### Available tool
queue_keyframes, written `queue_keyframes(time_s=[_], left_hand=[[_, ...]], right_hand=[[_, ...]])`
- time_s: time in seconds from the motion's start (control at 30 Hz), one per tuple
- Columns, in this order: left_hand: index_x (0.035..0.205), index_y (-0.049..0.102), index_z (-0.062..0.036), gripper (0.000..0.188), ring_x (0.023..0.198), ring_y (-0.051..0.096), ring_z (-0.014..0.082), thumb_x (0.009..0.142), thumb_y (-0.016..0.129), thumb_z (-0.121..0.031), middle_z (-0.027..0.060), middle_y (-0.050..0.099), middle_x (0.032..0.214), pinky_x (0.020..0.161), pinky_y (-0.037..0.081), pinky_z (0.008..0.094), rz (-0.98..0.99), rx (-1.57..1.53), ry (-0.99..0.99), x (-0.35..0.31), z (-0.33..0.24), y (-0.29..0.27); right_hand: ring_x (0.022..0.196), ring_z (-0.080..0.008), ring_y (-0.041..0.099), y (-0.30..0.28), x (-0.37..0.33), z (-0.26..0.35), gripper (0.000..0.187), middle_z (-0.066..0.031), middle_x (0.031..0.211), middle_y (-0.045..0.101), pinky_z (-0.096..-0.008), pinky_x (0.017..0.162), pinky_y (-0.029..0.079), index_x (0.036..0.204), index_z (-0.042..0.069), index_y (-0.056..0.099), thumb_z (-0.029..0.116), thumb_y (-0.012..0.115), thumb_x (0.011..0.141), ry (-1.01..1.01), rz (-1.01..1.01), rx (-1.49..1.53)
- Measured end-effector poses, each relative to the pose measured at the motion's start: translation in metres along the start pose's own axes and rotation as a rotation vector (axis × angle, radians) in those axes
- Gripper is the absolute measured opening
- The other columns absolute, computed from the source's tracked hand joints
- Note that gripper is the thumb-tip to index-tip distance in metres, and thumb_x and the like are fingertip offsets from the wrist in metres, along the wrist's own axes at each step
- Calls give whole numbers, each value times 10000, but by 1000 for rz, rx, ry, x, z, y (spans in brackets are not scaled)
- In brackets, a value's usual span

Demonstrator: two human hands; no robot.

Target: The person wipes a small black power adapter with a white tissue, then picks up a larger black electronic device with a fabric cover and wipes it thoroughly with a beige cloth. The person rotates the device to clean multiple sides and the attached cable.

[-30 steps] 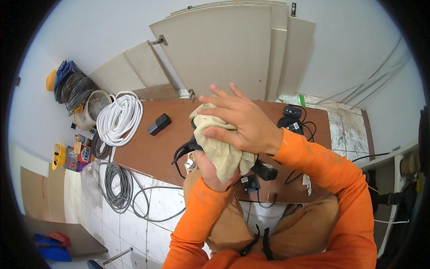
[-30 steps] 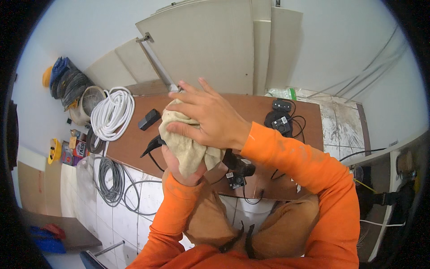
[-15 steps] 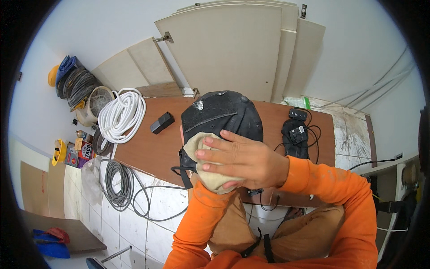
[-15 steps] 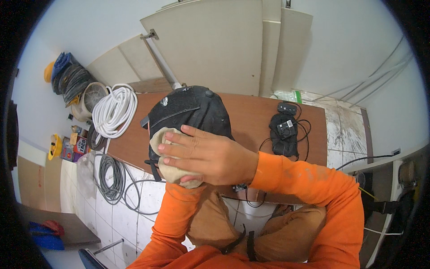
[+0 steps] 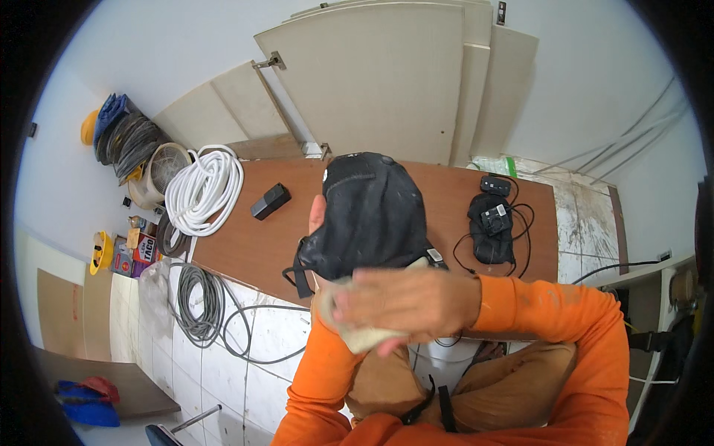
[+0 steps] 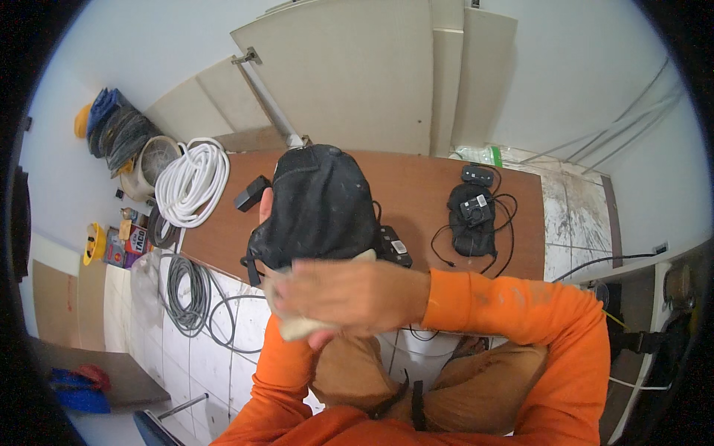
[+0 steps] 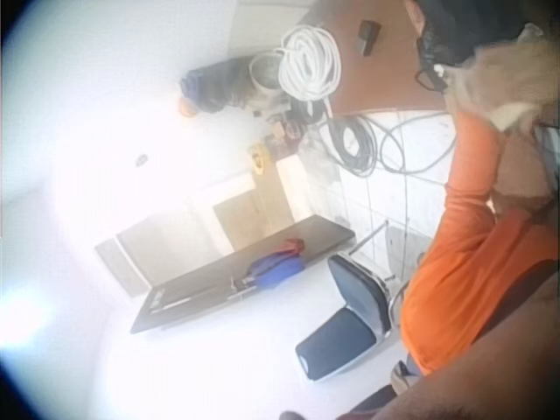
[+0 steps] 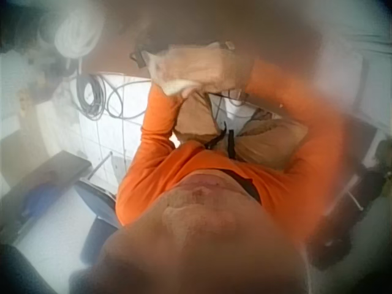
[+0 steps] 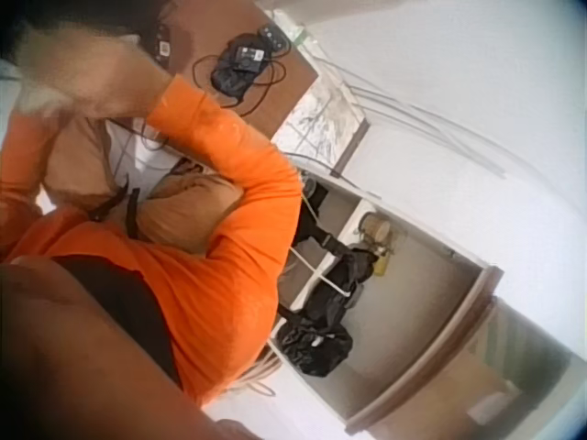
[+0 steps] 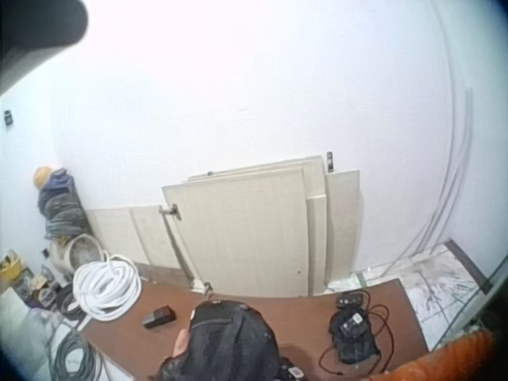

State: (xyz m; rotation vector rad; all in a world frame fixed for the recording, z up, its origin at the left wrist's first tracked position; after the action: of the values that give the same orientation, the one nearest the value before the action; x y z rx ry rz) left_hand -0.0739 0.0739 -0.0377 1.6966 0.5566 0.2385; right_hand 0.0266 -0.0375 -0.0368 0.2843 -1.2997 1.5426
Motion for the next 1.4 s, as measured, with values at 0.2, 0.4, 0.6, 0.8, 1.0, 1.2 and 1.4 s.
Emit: queue_keyframes(time_s=[0.2,0.4,0.6,0.8,1.0,1.2,1.4], left_hand=[[1425,527,-40,572,1327,527,356,1049,384,-446,184,537,1463,1181,346,490,177,14,238,-1,-8,-17],[1442,487,1,575,1335,521,342,1038,394,-397,186,559,1432,1183,343,460,422,1,196,-1,12,0],[1396,531,-38,486,1298,555,279,1042,413,-350,137,590,1399,1138,399,428,280,-42,183,7,15,-14],[1298,596,-41,449,1157,646,274,1036,435,-367,132,650,1308,1027,514,419,212,38,293,-5,-3,-55],[1329,597,-19,535,1196,627,322,986,473,-411,168,645,1323,1081,470,430,191,-39,87,-4,-8,-15],[1473,458,-42,597,1331,526,297,1049,405,-459,153,536,1461,1159,376,416,328,7,128,2,26,4],[1426,506,-111,542,1265,568,247,1079,344,-496,111,583,1382,1113,421,397,318,4,113,1,19,-16]], right_hand=[[978,-210,723,-28,-5,13,562,-144,1163,722,-336,889,572,1272,-41,631,454,458,1071,806,-550,791],[1379,-298,484,-44,2,-32,490,-195,1485,502,-414,1145,389,1408,-43,519,308,467,1071,745,-662,414],[1510,-364,293,-16,8,-43,434,-175,1569,421,-504,1228,234,1407,28,558,143,594,991,414,-307,-273],[1430,-328,448,1,8,-21,481,-173,1481,534,-504,1197,319,1360,31,603,79,644,883,186,-102,-250],[1061,-177,679,-25,4,0,277,-134,1264,676,-330,928,549,1271,-6,605,139,497,1061,575,-552,572],[1188,-238,575,-27,18,-32,426,-134,1307,606,-371,1033,437,1440,16,509,139,524,1033,589,-511,77],[1441,-368,426,-13,7,-28,552,-184,1502,513,-490,1205,300,1420,-4,540,9,563,869,304,-255,-232]])
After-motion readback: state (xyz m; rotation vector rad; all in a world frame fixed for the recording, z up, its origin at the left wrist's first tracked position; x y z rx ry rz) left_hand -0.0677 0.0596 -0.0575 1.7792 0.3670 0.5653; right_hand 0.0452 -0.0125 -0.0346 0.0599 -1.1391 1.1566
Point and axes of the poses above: each hand's wrist, its own x-axis towards the middle knuckle, its own y-axis out of the palm, z = x × y, the point moved 1 cm from there along x, towards the middle knuckle
